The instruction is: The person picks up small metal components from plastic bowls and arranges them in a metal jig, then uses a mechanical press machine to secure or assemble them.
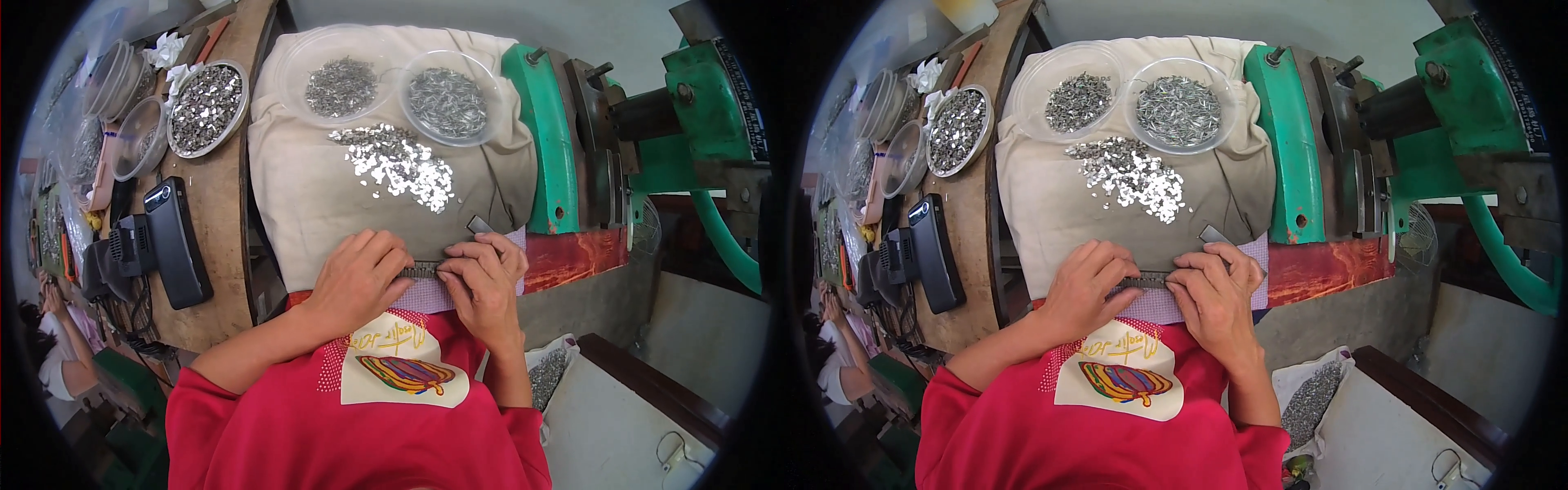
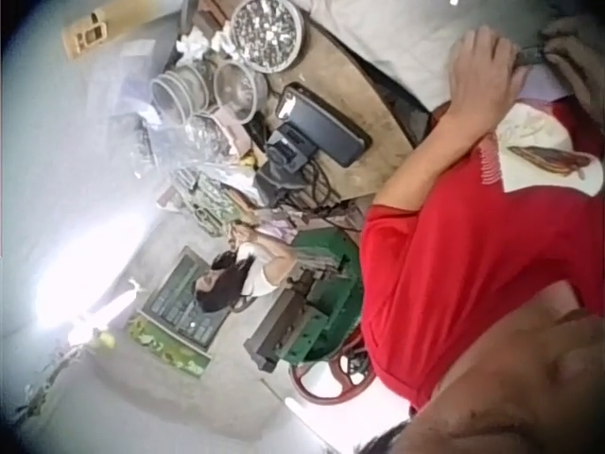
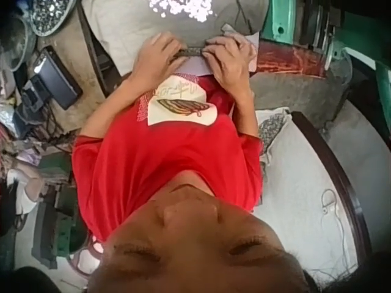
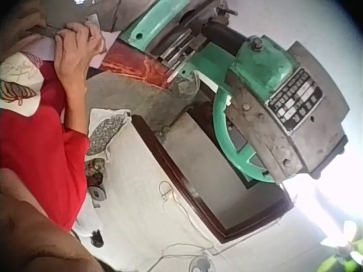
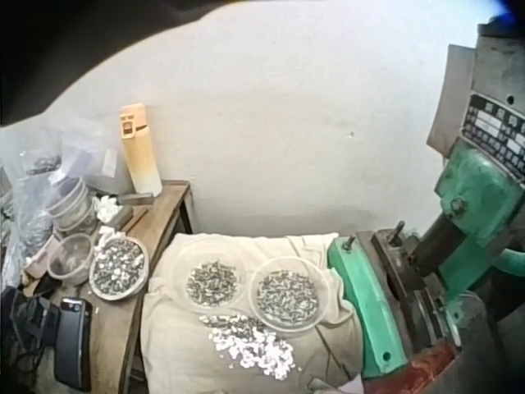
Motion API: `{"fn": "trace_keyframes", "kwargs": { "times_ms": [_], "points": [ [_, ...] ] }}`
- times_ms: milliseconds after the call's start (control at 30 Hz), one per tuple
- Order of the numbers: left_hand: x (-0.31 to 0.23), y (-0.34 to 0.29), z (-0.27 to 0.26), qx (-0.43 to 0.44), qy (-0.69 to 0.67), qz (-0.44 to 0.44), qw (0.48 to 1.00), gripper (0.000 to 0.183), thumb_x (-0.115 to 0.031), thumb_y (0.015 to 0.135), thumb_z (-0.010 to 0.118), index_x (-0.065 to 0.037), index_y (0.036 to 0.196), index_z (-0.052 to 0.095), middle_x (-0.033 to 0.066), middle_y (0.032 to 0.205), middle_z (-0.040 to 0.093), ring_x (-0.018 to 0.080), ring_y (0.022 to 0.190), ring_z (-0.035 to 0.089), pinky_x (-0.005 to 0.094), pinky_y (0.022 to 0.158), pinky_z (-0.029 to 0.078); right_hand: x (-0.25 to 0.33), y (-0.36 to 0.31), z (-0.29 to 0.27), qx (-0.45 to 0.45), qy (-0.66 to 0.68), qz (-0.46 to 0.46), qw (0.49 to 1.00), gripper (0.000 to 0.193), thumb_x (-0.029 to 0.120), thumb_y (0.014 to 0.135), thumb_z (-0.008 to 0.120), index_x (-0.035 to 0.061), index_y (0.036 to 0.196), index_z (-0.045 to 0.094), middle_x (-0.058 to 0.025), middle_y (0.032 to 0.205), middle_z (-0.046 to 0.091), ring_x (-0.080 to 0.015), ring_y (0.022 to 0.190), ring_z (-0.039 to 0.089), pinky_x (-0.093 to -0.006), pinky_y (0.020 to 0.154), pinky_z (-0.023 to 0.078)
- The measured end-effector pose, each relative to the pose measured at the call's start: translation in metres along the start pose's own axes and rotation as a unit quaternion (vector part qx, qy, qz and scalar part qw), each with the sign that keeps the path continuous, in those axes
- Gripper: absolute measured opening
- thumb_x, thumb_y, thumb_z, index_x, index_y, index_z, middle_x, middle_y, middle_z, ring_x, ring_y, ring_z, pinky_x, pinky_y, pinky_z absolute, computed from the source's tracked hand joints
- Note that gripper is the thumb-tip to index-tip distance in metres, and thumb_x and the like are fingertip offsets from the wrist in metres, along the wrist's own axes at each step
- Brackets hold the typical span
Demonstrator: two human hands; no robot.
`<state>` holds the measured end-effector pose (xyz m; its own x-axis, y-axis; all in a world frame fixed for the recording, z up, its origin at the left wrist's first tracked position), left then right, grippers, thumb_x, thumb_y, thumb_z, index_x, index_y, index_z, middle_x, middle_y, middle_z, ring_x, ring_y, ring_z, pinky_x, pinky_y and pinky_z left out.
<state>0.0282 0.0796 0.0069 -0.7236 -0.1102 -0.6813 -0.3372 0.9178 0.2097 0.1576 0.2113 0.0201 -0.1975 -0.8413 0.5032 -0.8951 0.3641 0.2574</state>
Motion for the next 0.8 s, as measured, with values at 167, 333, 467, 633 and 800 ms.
{"fn": "trace_keyframes", "kwargs": {
  "times_ms": [167,333,467,633,800],
  "points": [
    [-0.003,0.003,0.000,-0.002,0.001,0.007,1.000,0.030,-0.014,0.072,0.080,-0.008,0.094,0.061,0.0058,0.098,0.058,0.0265,0.087,0.057,0.0386,0.073,0.046,0.002,0.001,0.005,-0.008,-0.008,-0.020,1.000,0.017,0.009,0.071,0.079,0.0127,0.085,0.070,0.0014,0.101,0.066,-0.0265,0.112,0.054,-0.0390,0.097,0.031],
    [-0.006,0.008,0.003,0.009,0.010,0.020,1.000,0.027,-0.015,0.073,0.079,-0.009,0.092,0.062,0.0043,0.096,0.058,0.0248,0.086,0.057,0.0377,0.072,0.044,-0.001,-0.001,0.000,-0.011,-0.011,-0.011,1.000,0.017,0.013,0.074,0.078,0.0140,0.089,0.071,0.0035,0.103,0.066,-0.0253,0.111,0.053,-0.0411,0.095,0.030],
    [-0.008,0.014,0.007,0.015,0.009,0.038,0.999,0.024,-0.014,0.076,0.077,-0.008,0.093,0.062,0.0042,0.094,0.058,0.0247,0.085,0.057,0.0375,0.072,0.044,-0.002,-0.002,0.004,-0.013,-0.009,-0.009,1.000,0.017,0.013,0.074,0.078,0.0140,0.089,0.071,0.0037,0.102,0.066,-0.0250,0.111,0.053,-0.0409,0.095,0.030],
    [-0.009,0.014,0.012,-0.001,0.025,0.035,0.999,0.018,-0.012,0.077,0.074,-0.008,0.090,0.062,0.0039,0.093,0.058,0.0241,0.085,0.057,0.0366,0.072,0.044,-0.001,0.001,0.007,-0.023,-0.003,-0.021,1.000,0.017,0.012,0.073,0.078,0.0134,0.089,0.071,0.0025,0.101,0.066,-0.0255,0.110,0.054,-0.0415,0.096,0.032],
    [-0.007,0.015,0.014,-0.026,0.050,0.028,0.998,0.013,-0.014,0.079,0.070,-0.009,0.088,0.062,0.0040,0.092,0.056,0.0229,0.088,0.056,0.0352,0.074,0.043,-0.003,-0.004,0.003,-0.024,-0.012,-0.008,1.000,0.017,0.009,0.072,0.079,0.0128,0.088,0.073,0.0005,0.098,0.066,-0.0274,0.107,0.055,-0.0440,0.095,0.036]
  ]
}}
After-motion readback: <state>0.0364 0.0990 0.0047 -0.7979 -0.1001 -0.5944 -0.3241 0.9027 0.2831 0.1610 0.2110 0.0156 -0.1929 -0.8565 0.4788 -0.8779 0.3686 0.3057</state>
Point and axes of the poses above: each hand's wrist, its own y-axis towards the middle knuckle, its own z-axis out of the palm, x = y × z, the point moved 4 cm from there along y, towards the middle knuckle
